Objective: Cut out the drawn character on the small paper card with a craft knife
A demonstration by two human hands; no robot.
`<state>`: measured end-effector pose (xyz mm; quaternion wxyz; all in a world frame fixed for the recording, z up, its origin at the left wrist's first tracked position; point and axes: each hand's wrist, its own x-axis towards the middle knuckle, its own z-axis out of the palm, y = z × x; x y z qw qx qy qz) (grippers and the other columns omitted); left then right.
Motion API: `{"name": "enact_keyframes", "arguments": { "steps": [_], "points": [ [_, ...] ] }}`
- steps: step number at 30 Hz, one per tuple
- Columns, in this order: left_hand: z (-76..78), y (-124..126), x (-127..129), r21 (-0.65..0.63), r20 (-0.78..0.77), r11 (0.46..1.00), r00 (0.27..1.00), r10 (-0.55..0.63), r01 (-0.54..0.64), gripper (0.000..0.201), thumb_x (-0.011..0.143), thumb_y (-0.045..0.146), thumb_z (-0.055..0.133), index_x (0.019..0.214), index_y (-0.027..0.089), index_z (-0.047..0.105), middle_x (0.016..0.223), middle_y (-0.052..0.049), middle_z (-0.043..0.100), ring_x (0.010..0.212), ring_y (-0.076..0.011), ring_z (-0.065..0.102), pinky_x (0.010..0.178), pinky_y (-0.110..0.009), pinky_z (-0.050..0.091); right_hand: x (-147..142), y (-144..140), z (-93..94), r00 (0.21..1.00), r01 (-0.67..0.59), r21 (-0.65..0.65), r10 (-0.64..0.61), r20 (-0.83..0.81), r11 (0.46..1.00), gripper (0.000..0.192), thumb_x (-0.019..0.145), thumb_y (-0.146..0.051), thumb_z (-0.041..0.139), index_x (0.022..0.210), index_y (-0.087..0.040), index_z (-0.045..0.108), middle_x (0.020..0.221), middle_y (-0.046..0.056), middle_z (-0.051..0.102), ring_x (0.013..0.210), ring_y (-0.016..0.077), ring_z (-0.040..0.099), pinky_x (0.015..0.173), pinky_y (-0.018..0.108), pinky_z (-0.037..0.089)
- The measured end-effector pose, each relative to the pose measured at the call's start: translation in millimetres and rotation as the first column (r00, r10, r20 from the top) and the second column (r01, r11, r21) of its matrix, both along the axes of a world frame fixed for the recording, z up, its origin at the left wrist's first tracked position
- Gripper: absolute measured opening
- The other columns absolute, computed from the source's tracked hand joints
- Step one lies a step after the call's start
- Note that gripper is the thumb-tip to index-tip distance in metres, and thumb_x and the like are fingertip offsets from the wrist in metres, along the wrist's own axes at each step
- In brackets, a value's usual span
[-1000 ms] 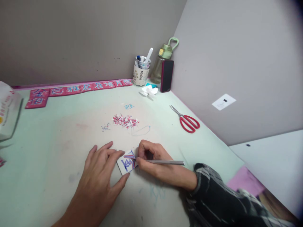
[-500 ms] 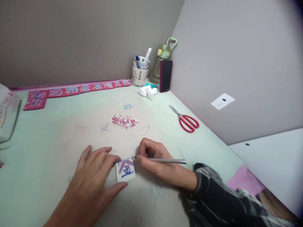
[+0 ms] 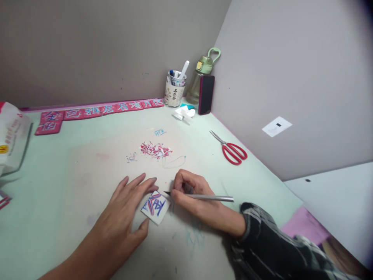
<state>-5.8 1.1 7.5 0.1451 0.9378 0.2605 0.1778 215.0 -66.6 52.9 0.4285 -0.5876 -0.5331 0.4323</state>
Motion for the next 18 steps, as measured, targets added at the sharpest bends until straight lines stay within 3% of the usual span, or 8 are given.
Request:
{"name": "enact_keyframes", "arguments": {
  "steps": [5, 11, 18],
  "points": [
    [-9.2, -7.3, 6.2, 0.022, 0.098, 0.996, 0.991, 0.087, -0.090, 0.055, 0.092, 0.043, 0.061, 0.138, 0.023, 0.039, 0.132, -0.013, 0.064, 0.134, -0.0349, 0.054, 0.118, -0.062, 0.032, -2.7, 0.3, 2.5, 1.000, -0.016, -0.023, 0.016, -0.002, 1.000, 0.016, 0.081, -0.017, 0.060, 0.072, -0.021, 0.048, 0.066, -0.005, 0.047, 0.061, 0.0110, 0.040, 0.055, 0.025, 0.031],
    [1.0, -5.1, 2.2, -0.083, 0.116, 0.996, 0.992, 0.049, -0.039, 0.036, 0.091, 0.028, 0.058, 0.125, 0.027, 0.048, 0.118, -0.007, 0.063, 0.135, -0.0319, 0.051, 0.112, -0.059, 0.040, -8.8, -4.1, -0.4, 0.998, -0.040, -0.002, 0.040, 0.049, 0.999, 0.018, 0.084, -0.018, 0.059, 0.073, -0.022, 0.046, 0.067, -0.006, 0.047, 0.062, 0.0110, 0.038, 0.056, 0.025, 0.031],
    [0.7, -6.1, 5.7, -0.080, 0.148, 0.996, 0.987, 0.061, -0.049, 0.030, 0.089, 0.025, 0.057, 0.119, 0.025, 0.049, 0.113, -0.007, 0.062, 0.134, -0.0330, 0.049, 0.110, -0.063, 0.040, -17.3, -4.5, -0.4, 0.985, -0.083, 0.027, 0.078, 0.157, 0.996, 0.017, 0.085, -0.020, 0.059, 0.073, -0.021, 0.047, 0.069, -0.004, 0.051, 0.062, 0.0111, 0.043, 0.058, 0.025, 0.033]
  ]
}}
